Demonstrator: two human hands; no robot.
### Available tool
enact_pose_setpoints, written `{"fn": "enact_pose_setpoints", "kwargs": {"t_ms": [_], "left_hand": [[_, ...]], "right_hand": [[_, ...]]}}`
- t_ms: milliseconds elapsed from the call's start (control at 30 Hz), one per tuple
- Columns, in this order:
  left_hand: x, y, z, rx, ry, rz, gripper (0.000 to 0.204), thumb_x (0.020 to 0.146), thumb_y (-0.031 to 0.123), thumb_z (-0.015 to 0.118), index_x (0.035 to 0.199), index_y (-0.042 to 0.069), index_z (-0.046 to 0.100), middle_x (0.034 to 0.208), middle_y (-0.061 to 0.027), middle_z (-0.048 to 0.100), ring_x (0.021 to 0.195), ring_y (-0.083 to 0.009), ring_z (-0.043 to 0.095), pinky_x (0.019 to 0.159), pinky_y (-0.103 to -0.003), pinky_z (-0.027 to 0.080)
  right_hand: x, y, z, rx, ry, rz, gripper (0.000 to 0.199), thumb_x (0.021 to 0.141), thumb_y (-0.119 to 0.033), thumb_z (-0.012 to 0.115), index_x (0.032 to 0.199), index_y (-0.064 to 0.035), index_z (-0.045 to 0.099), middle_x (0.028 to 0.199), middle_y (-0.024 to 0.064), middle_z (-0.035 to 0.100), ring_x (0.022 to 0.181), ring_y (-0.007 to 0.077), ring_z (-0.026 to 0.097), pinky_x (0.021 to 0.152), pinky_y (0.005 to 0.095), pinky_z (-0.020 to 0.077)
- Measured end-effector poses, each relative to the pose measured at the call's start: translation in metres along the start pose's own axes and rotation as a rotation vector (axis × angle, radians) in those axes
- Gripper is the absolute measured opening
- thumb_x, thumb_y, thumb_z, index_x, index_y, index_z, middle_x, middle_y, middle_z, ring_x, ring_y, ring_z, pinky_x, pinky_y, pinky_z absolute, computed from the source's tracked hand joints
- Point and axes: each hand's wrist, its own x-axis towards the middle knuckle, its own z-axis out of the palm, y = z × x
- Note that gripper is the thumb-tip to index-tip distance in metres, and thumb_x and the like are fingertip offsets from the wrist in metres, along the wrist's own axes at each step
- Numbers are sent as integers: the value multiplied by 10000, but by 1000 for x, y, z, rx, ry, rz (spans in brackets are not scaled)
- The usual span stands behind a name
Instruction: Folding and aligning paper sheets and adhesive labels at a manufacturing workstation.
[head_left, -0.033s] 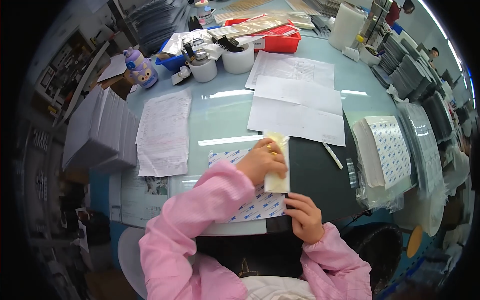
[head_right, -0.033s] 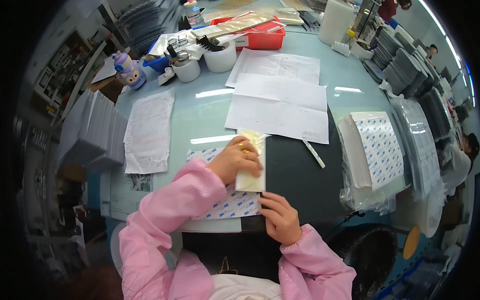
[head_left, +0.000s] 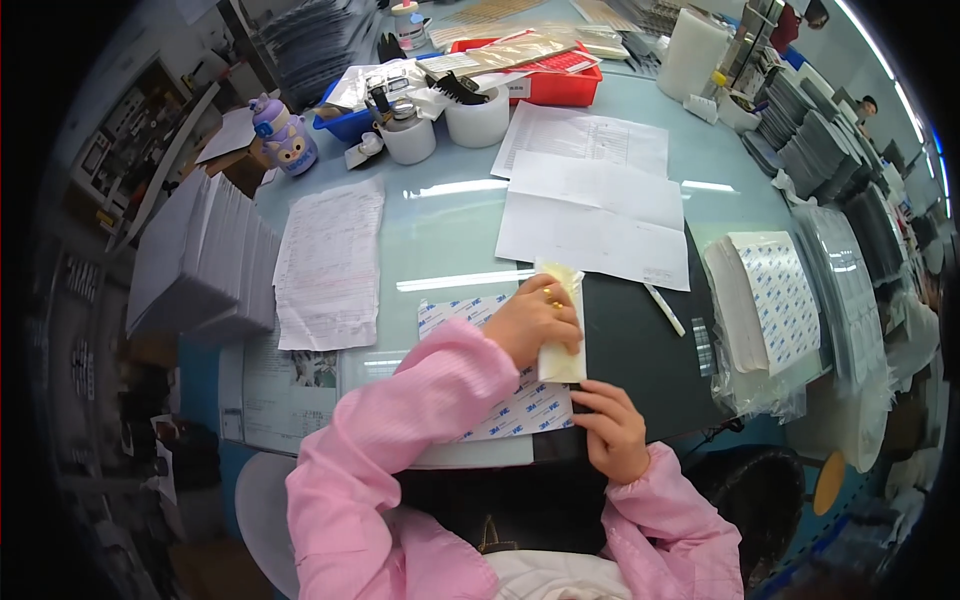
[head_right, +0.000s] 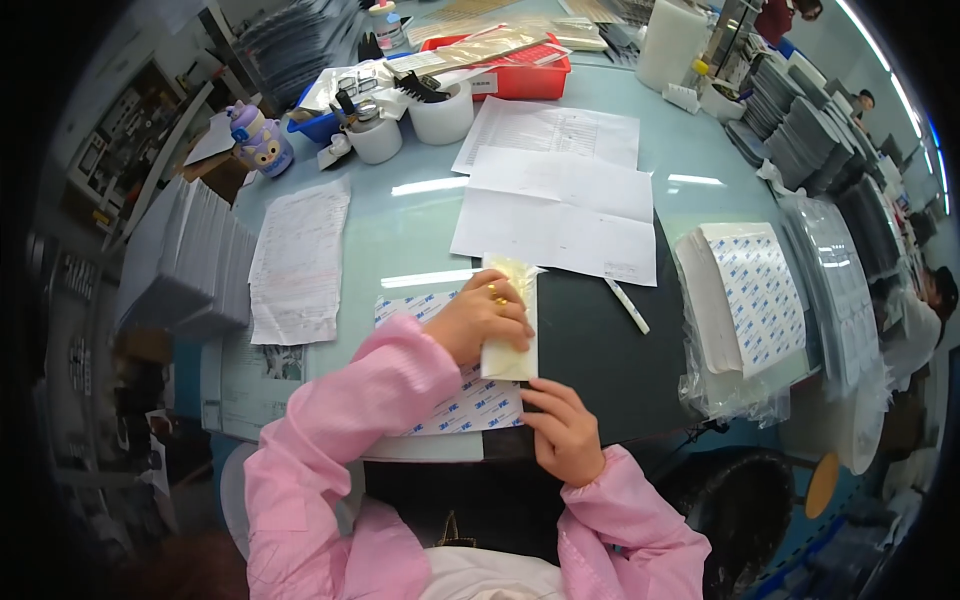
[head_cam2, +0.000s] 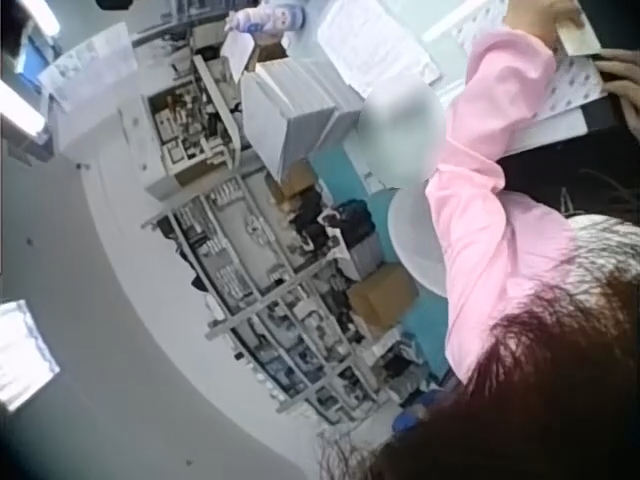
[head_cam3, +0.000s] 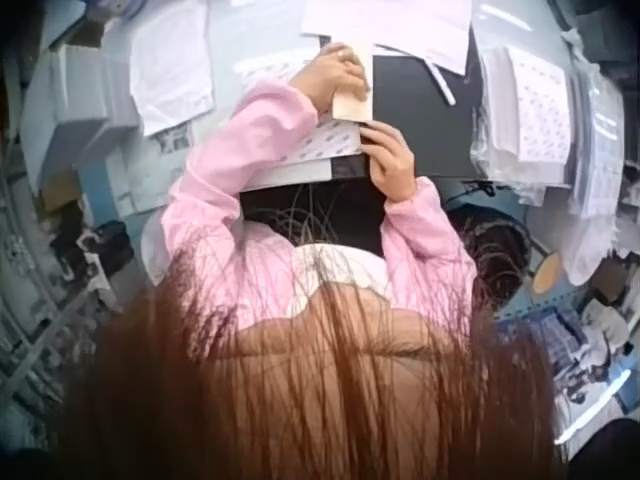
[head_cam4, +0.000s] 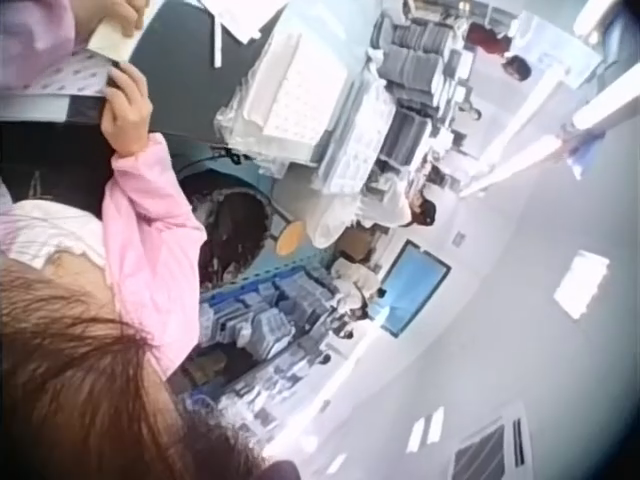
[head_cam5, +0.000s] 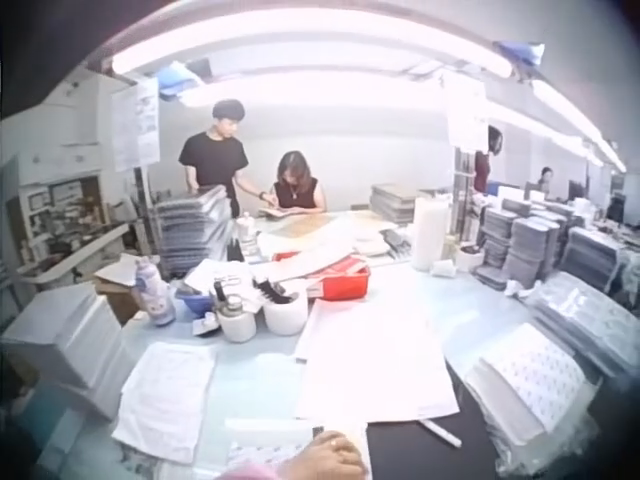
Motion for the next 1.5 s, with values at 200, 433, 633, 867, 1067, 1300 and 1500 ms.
{"fn": "enact_pose_setpoints", "kwargs": {"t_ms": [200,433,633,867,1067,1300,1500], "left_hand": [[-52,49,-63,179,211,-57,96,757,151,703,783,243,714,935,76,734,1007,-160,640,1078,-431,371],[-259,104,-124,640,30,-658,250,742,127,714,987,170,738,1160,-10,696,1160,-246,582,1115,-493,306],[-235,135,-116,398,-280,-918,974,752,372,793,1529,41,309,1578,-239,278,1495,-420,170,1204,-576,54],[-178,128,-16,249,40,-678,834,756,312,807,1461,53,444,1561,-228,323,1458,-432,267,1190,-535,193],[-181,123,-11,347,108,-626,705,826,281,768,1426,51,479,1516,-248,376,1363,-442,408,1139,-515,310],[-172,137,-22,-767,937,-953,519,930,108,678,1378,-9,446,1300,-163,579,1160,-207,569,967,-317,478],[-186,140,-15,-808,922,-947,441,973,124,638,1345,-34,461,1177,-111,644,996,-133,612,884,-267,499]], "right_hand": [[-14,10,-12,133,133,105,254,734,186,535,860,28,688,1075,172,703,1045,331,668,896,355,522],[-1,13,-16,716,56,573,450,891,120,485,1334,65,539,1429,162,520,1297,255,539,1079,320,421],[32,10,-31,1146,-93,915,575,935,-6,538,1475,52,350,1518,218,382,1378,344,446,1077,410,452],[59,16,-27,1047,-149,1030,628,952,-125,598,1496,21,319,1406,197,520,1250,254,566,807,326,539],[70,28,34,681,-56,795,229,991,-229,621,936,-7,636,810,-3,641,698,38,559,615,194,454],[60,-36,19,825,-172,562,241,1024,-210,568,1026,20,637,883,16,669,761,44,577,671,205,477],[54,-28,-4,667,-542,547,261,1044,-157,495,1169,43,604,946,57,685,803,94,632,707,248,540]]}}
